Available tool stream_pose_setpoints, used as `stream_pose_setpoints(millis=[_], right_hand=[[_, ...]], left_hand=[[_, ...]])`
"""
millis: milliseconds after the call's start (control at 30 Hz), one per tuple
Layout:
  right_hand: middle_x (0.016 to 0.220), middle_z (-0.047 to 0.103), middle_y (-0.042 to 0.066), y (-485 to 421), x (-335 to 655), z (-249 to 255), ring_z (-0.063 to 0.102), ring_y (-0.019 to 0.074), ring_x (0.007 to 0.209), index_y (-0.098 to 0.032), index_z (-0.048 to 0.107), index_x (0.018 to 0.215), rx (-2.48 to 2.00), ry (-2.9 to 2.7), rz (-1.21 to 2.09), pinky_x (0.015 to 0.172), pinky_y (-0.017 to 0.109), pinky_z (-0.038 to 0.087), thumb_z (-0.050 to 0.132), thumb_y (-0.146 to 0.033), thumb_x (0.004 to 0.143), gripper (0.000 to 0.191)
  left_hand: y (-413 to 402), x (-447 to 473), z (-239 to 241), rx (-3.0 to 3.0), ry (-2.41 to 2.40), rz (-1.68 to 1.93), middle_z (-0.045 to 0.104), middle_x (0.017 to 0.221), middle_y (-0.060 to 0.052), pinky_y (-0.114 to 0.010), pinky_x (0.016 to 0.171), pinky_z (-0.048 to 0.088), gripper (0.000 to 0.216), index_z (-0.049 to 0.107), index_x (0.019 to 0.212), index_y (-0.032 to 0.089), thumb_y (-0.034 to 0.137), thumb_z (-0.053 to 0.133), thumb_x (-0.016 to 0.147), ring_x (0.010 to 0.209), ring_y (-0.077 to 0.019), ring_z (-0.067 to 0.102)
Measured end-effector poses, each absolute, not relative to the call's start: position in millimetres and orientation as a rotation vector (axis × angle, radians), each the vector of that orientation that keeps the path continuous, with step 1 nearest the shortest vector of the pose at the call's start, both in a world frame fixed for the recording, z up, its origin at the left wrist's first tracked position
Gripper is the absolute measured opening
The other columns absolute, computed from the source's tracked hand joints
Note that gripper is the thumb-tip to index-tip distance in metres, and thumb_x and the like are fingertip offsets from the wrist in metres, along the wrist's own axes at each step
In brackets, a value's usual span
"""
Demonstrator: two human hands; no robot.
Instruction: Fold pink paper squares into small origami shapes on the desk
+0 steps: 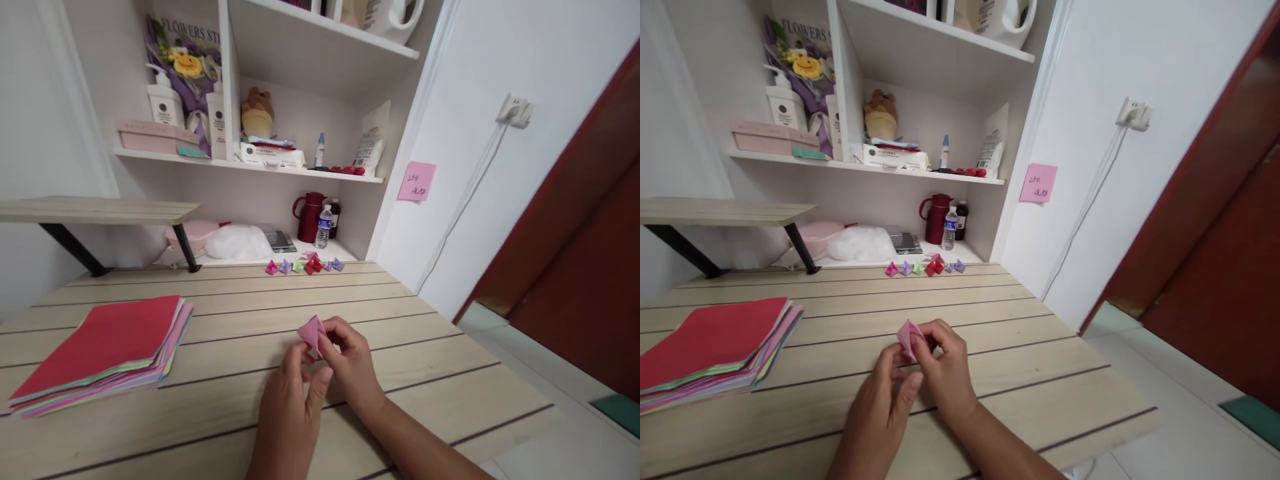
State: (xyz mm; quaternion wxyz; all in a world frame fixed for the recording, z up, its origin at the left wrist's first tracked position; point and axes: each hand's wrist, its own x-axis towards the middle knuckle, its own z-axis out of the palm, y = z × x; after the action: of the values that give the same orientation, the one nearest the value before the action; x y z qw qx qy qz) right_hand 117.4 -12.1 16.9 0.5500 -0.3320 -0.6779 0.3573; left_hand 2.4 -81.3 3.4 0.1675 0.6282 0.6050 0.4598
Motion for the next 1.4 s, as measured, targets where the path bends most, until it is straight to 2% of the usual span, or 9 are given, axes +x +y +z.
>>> stream_pose_setpoints(millis=[100,200,333,467,767,933,1133,1267,1400], right_hand=[[0.075,0.063,0.001,-25.3,122.4,24.2,0.055,0.0149,0.068,-0.020,0.070,0.080,-0.810,-1.592,0.789,0.062,0.026,0.042,0.061,-0.026,0.088,0.014],[0.076,0.065,0.001,-39.4,129.0,25.5,0.059,0.0156,0.069,-0.021,0.070,0.082,-0.860,-1.531,0.860,0.060,0.025,0.044,0.061,-0.028,0.089,0.014],[0.075,0.066,0.001,-57.0,138.5,22.8,0.061,0.0164,0.069,-0.022,0.070,0.082,-0.879,-1.465,0.802,0.061,0.025,0.047,0.063,-0.024,0.086,0.009],[0.078,0.070,0.002,-72.0,140.9,22.2,0.064,0.0173,0.070,-0.023,0.071,0.087,-0.891,-1.365,0.780,0.063,0.025,0.052,0.064,-0.018,0.079,0.012],[0.077,0.069,0.003,-83.2,133.2,5.4,0.066,0.0190,0.069,-0.022,0.065,0.085,-0.803,-1.244,0.880,0.062,0.027,0.055,0.066,-0.016,0.076,0.011],[0.075,0.069,0.001,-83.3,135.3,-1.2,0.065,0.0176,0.068,-0.022,0.066,0.083,-0.880,-1.372,0.788,0.061,0.024,0.052,0.066,-0.013,0.074,0.013],[0.079,0.069,0.000,-87.3,137.5,-1.7,0.064,0.0172,0.071,-0.023,0.065,0.088,-0.824,-1.620,0.605,0.065,0.026,0.050,0.058,-0.013,0.080,0.014],[0.081,0.069,0.000,-88.4,133.3,-1.9,0.061,0.0179,0.074,-0.023,0.062,0.089,-0.856,-1.827,0.451,0.068,0.029,0.042,0.052,-0.006,0.076,0.024],[0.079,0.067,0.000,-86.9,125.7,-1.5,0.057,0.0212,0.079,-0.023,0.061,0.082,-1.050,-2.092,0.383,0.074,0.034,0.035,0.056,-0.004,0.074,0.021]], left_hand=[[-82.9,11.8,-2.1,1.826,1.810,1.386,0.070,0.109,-0.015,-0.043,0.076,0.055,0.058,0.051,0.125,0.016,0.062,0.043,0.090,0.093,-0.0275,0.069],[-84.3,21.1,-4.9,1.933,1.816,1.473,0.070,0.108,-0.011,-0.041,0.076,0.055,0.048,0.053,0.121,0.020,0.057,0.045,0.091,0.094,-0.0260,0.068],[-91.1,34.1,-4.1,2.070,1.883,1.570,0.071,0.107,-0.012,-0.039,0.078,0.054,0.038,0.053,0.125,0.019,0.040,0.037,0.098,0.093,-0.0245,0.068],[-101.5,38.8,-2.2,2.202,1.873,1.583,0.074,0.098,-0.010,-0.037,0.077,0.053,0.040,0.055,0.128,0.017,0.025,0.030,0.097,0.082,-0.0221,0.069],[-113.5,25.3,-7.3,2.018,2.139,1.601,0.074,0.085,-0.004,-0.035,0.068,0.054,0.032,0.057,0.122,0.026,0.033,0.047,0.092,0.070,-0.0200,0.068],[-115.0,19.4,-18.1,2.048,2.119,1.558,0.074,0.086,-0.002,-0.036,0.074,0.055,0.035,0.054,0.125,0.028,0.030,0.047,0.092,0.074,-0.0209,0.070],[-119.8,4.2,-33.1,2.281,1.957,1.590,0.074,0.103,-0.007,-0.039,0.085,0.050,0.036,0.051,0.130,0.024,0.027,0.040,0.096,0.090,-0.0216,0.069],[-127.6,-8.2,-35.0,2.321,2.097,1.504,0.073,0.103,-0.008,-0.045,0.093,0.045,0.030,0.059,0.118,0.021,0.022,0.043,0.093,0.095,-0.0234,0.067],[-136.4,-14.1,-26.6,2.284,2.304,1.081,0.072,0.104,-0.008,-0.053,0.094,0.042,0.026,0.067,0.105,0.023,0.017,0.047,0.089,0.098,-0.0266,0.065]])
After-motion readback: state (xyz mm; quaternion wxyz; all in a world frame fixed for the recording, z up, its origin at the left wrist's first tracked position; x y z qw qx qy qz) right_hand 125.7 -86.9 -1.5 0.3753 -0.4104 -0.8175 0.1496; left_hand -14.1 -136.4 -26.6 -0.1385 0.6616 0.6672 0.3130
